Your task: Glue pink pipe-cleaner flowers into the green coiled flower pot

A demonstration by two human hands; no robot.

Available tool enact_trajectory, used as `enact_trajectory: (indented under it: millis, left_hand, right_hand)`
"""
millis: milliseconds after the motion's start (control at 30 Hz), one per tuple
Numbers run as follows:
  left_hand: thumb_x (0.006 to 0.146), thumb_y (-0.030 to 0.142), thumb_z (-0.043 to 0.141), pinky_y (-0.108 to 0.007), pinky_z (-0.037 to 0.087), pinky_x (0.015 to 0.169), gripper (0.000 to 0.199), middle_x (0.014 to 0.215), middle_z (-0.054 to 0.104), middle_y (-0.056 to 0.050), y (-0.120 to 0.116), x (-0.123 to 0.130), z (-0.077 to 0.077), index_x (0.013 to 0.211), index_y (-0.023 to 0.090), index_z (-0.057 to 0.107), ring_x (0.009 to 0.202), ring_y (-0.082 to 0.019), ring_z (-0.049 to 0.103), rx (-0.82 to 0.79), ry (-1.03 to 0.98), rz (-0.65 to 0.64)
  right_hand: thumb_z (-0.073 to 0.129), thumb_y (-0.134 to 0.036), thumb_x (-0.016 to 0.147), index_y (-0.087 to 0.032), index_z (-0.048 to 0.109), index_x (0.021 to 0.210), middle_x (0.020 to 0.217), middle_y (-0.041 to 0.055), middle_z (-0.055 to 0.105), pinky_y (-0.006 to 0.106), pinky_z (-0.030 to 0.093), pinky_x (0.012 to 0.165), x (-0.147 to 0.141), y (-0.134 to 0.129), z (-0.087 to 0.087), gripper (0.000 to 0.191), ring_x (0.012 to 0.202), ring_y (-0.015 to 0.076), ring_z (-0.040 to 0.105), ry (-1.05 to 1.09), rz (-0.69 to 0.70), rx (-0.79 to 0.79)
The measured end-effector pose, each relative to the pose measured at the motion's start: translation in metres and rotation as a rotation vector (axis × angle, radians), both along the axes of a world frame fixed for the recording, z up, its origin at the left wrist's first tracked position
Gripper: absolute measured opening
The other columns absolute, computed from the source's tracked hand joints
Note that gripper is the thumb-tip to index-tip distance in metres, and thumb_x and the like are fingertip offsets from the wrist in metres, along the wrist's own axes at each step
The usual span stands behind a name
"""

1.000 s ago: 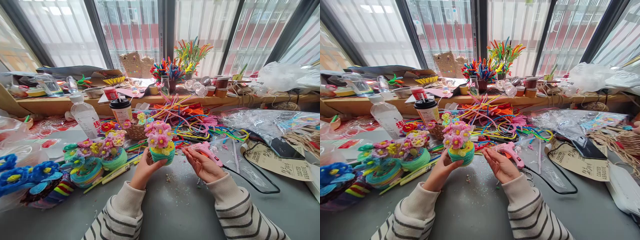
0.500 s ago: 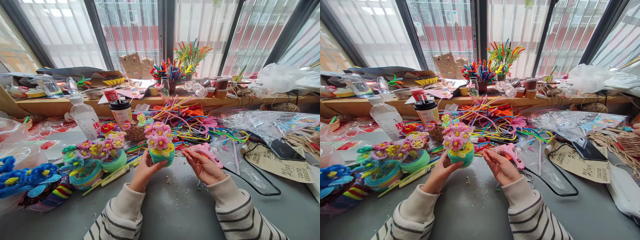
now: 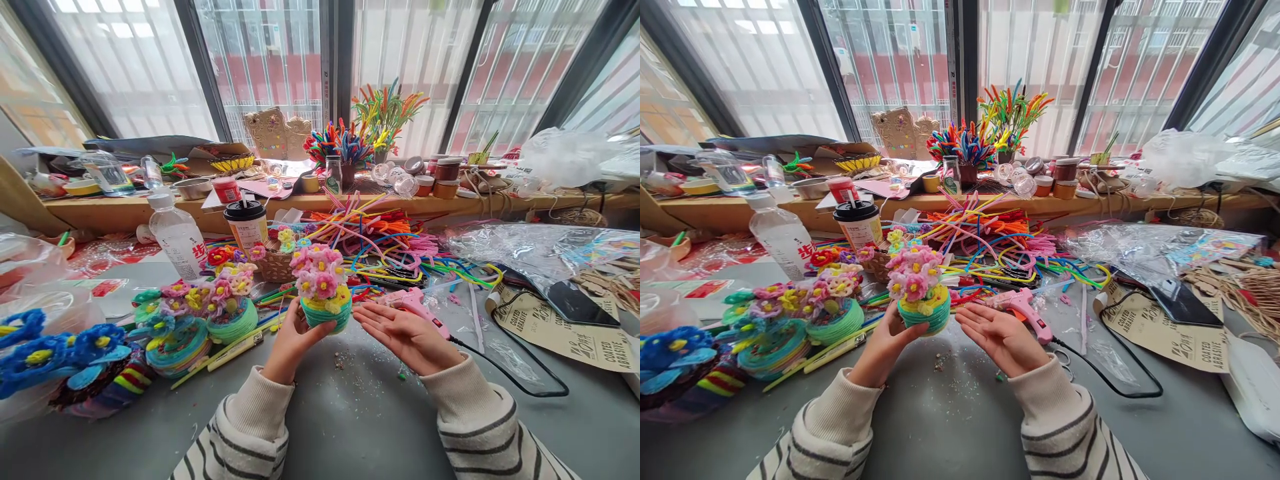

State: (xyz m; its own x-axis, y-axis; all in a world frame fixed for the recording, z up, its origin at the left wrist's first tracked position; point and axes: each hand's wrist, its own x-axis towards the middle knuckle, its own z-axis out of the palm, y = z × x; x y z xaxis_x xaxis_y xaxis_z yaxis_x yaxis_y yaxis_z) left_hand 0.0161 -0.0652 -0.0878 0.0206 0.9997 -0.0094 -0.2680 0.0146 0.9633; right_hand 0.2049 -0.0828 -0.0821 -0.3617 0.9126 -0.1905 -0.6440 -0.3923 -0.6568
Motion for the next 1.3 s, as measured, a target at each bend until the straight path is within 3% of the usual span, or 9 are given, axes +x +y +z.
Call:
enact_trajectory:
  millis: [133,200,267,333,400,633,800,933,1300]
  left_hand:
    - [0.046,0.028,0.076,-0.035,0.041,0.083,0.062,0.100,0.059,-0.009,0.000,0.000,0.000,0.100,0.016,0.047,0.096,-0.024,0.054,0.025,-0.008,-0.014]
    - [0.046,0.028,0.076,-0.035,0.041,0.083,0.063,0.101,0.059,-0.009,0.000,0.001,0.000,0.101,0.017,0.047,0.096,-0.025,0.054,0.024,-0.007,-0.015]
    - [0.046,0.028,0.076,-0.035,0.041,0.083,0.063,0.101,0.059,-0.009,0.000,0.001,-0.001,0.101,0.017,0.048,0.096,-0.025,0.054,0.019,-0.003,-0.014]
    - [0.046,0.027,0.076,-0.035,0.041,0.084,0.064,0.102,0.059,-0.009,0.000,0.001,-0.002,0.102,0.017,0.048,0.097,-0.025,0.054,0.018,-0.012,-0.020]
    - [0.045,0.026,0.077,-0.036,0.041,0.084,0.064,0.103,0.059,-0.010,0.001,0.000,-0.003,0.102,0.017,0.048,0.097,-0.025,0.054,0.022,-0.029,-0.026]
    - [0.046,0.026,0.077,-0.036,0.041,0.085,0.062,0.103,0.060,-0.010,0.001,0.001,-0.003,0.100,0.016,0.050,0.098,-0.026,0.054,0.045,-0.034,-0.052]
    - [0.047,0.025,0.076,-0.036,0.040,0.088,0.068,0.112,0.056,-0.011,-0.003,0.001,0.000,0.108,0.017,0.047,0.104,-0.026,0.052,0.051,-0.052,-0.089]
    - [0.048,0.026,0.076,-0.038,0.039,0.089,0.069,0.110,0.057,-0.011,-0.003,0.001,0.000,0.110,0.018,0.047,0.104,-0.026,0.051,0.063,-0.049,-0.113]
    - [0.047,0.025,0.076,-0.037,0.040,0.089,0.071,0.111,0.058,-0.010,-0.005,0.001,0.001,0.112,0.019,0.047,0.106,-0.027,0.051,0.056,-0.046,-0.149]
  right_hand:
    - [0.061,-0.008,0.064,-0.008,0.059,0.096,0.106,0.0137,0.061,0.022,0.046,0.085,-0.004,-0.001,-0.001,0.032,0.097,0.0161,0.059,-0.128,0.002,0.009]
    - [0.063,-0.021,0.068,-0.010,0.061,0.089,0.089,0.0109,0.067,0.017,0.051,0.060,-0.006,0.002,-0.006,0.024,0.072,0.0121,0.065,-0.291,-0.011,0.033]
    - [0.062,-0.034,0.069,-0.010,0.062,0.077,0.059,0.0036,0.065,0.012,0.038,0.033,-0.007,0.006,-0.013,0.025,0.039,0.0053,0.054,-0.440,-0.081,0.095]
    - [0.062,-0.038,0.068,-0.010,0.061,0.067,0.037,-0.0060,0.048,0.010,0.022,0.025,-0.006,0.008,-0.018,0.028,0.025,-0.0004,0.034,-0.467,-0.184,0.122]
    - [0.062,-0.035,0.069,-0.011,0.062,0.068,0.035,-0.0096,0.040,0.008,0.019,0.026,-0.005,0.008,-0.018,0.024,0.026,-0.0019,0.027,-0.380,-0.233,0.053]
    - [0.064,-0.006,0.062,-0.012,0.065,0.081,0.073,0.0026,0.065,0.007,0.041,0.044,-0.003,0.002,-0.002,0.020,0.053,0.0016,0.054,-0.189,-0.063,-0.136]
    - [0.069,-0.035,0.061,-0.013,0.065,0.077,0.056,-0.0012,0.061,0.010,0.030,0.032,-0.004,0.004,-0.010,0.027,0.035,0.0001,0.042,-0.364,-0.134,0.031]
    - [0.065,-0.050,0.058,-0.010,0.064,0.062,0.033,-0.0102,0.031,0.014,0.013,0.030,-0.006,0.007,-0.015,0.040,0.029,-0.0011,0.020,-0.507,-0.153,0.111]
    - [0.069,-0.037,0.060,-0.016,0.060,0.082,0.072,0.0053,0.067,0.021,0.039,0.048,-0.005,0.004,-0.008,0.032,0.059,0.0119,0.059,-0.583,-0.378,0.269]
